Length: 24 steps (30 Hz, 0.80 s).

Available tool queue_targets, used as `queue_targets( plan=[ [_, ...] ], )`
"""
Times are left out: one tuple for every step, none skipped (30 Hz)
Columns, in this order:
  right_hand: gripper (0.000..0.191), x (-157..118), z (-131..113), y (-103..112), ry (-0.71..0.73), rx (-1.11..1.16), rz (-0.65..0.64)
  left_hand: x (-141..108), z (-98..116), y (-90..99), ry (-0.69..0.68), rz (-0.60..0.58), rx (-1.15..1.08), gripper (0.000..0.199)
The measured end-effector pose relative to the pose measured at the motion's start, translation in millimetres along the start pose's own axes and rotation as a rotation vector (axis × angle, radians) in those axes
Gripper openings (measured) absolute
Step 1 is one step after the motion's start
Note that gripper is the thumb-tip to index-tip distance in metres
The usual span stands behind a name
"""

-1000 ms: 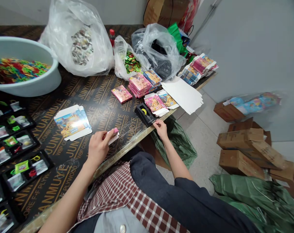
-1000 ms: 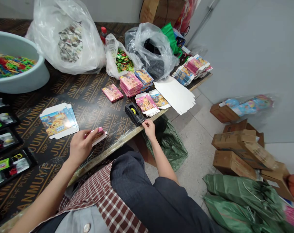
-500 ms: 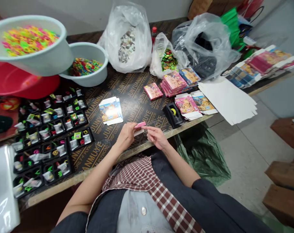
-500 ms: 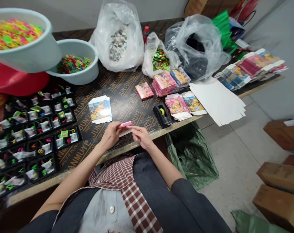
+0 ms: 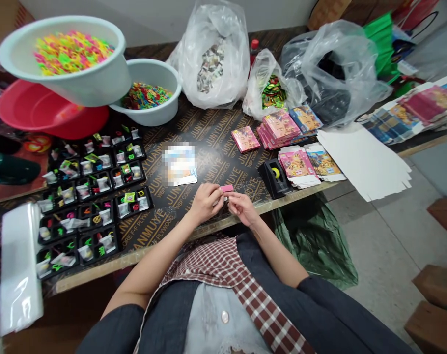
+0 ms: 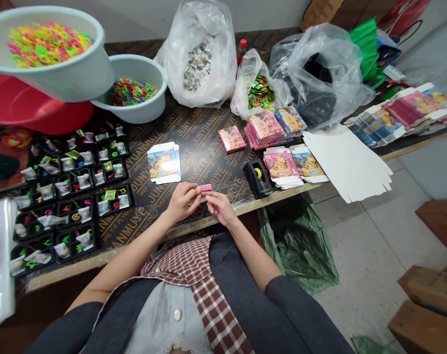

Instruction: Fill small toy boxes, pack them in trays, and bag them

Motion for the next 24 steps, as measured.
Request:
queue_targets(
  plan=[
    [0.034, -0.5, -6.2, 4.5, 0.063, -0.129, 0.043, 2.0, -1.5, -2.2, 0.028, 0.013, 0.016, 0.019],
    [0.036, -2.5, -15.0, 8.5, 0.138, -0.256, 0.09, 3.7, -2.2, -4.2, 0.054, 0.018, 0.03, 0.02],
    [0.038, -6.2, -26.0, 11.6, 0.223, -0.364, 0.139, 4.8, -1.2, -5.5, 0.072, 0.012, 0.036, 0.021],
    [0.04, -11.1, -38.2, 13.8, 0.307, -0.445, 0.189, 5.1, 1.7, -6.2, 0.076, -0.01, 0.03, 0.021],
    [0.04, -16.8, -50.9, 15.3, 0.388, -0.494, 0.24, 4.3, 6.1, -5.7, 0.067, -0.046, 0.01, 0.021],
    [0.039, -22.3, -63.5, 15.7, 0.464, -0.516, 0.286, 2.1, 11.3, -3.5, 0.05, -0.092, -0.021, 0.022],
    [0.036, -27.0, -75.3, 14.5, 0.534, -0.527, 0.322, -1.7, 16.2, 0.6, 0.032, -0.145, -0.059, 0.024],
    [0.033, -30.4, -86.3, 11.0, 0.606, -0.53, 0.345, -6.9, 19.6, 7.0, 0.024, -0.194, -0.095, 0.027],
    [0.03, -32.3, -95.9, 4.4, 0.679, -0.534, 0.35, -13.4, 21.3, 15.0, 0.026, -0.241, -0.124, 0.03],
    [0.028, -32.5, -103.6, -6.1, 0.752, -0.545, 0.332, -21.1, 21.0, 23.6, 0.04, -0.284, -0.142, 0.031],
    [0.027, -30.9, -108.6, -20.7, 0.823, -0.566, 0.291, -29.6, 18.6, 31.5, 0.065, -0.325, -0.145, 0.028],
    [0.025, -27.4, -110.1, -39.3, 0.888, -0.599, 0.23, -38.7, 14.2, 37.4, 0.099, -0.367, -0.132, 0.023],
    [0.025, -22.0, -107.7, -61.6, 0.943, -0.646, 0.149, -47.7, 8.1, 40.4, 0.14, -0.407, -0.105, 0.017],
    [0.025, -14.6, -100.8, -86.9, 0.984, -0.703, 0.054, -55.9, 0.7, 40.2, 0.189, -0.441, -0.068, 0.015],
    [0.028, -5.6, -89.6, -114.1, 1.01, -0.769, -0.052, -62.9, -7.1, 36.6, 0.242, -0.468, -0.028, 0.017],
    [0.036, 4.6, -74.5, -142.5, 1.019, -0.841, -0.166, -68.3, -13.8, 29.7, 0.288, -0.49, 0.007, 0.021],
    [0.047, 15.5, -55.6, -171.1, 1.009, -0.922, -0.287, -72.0, -18.4, 20.0, 0.321, -0.508, 0.031, 0.025],
    [0.059, 26.2, -34.1, -198.6, 0.984, -1.014, -0.407, -74.2, -20.6, 8.6, 0.341, -0.523, 0.044, 0.031],
    [0.071, 35.9, -12.0, -223.7, 0.952, -1.109, -0.518, -75.4, -19.8, -4.1, 0.335, -0.543, 0.045, 0.037],
    [0.082, 44.1, 9.6, -245.7, 0.917, -1.204, -0.617, -75.8, -18.0, -15.5, 0.324, -0.555, 0.045, 0.044],
    [0.089, 51.0, 28.4, -264.0, 0.887, -1.284, -0.691, -76.1, -16.1, -24.7, 0.312, -0.561, 0.048, 0.048],
    [0.094, 56.2, 44.1, -279.1, 0.866, -1.348, -0.746, -76.3, -14.2, -31.0, 0.3, -0.559, 0.053, 0.049],
    [0.097, 59.9, 56.6, -291.3, 0.855, -1.392, -0.784, -76.4, -13.4, -34.1, 0.295, -0.546, 0.062, 0.048],
    [0.098, 62.4, 66.0, -300.6, 0.853, -1.42, -0.805, -76.7, -13.2, -34.6, 0.294, -0.527, 0.072, 0.045]
  ],
)
Point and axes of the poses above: each hand's wrist, its own x-axis towards the middle knuckle, its own y-axis out of the back of the hand, z = x × y, the point moved 9 cm from there along x, towards the middle knuckle, and after that the axes turned 11 degrees about z, right-handed, at the moved point
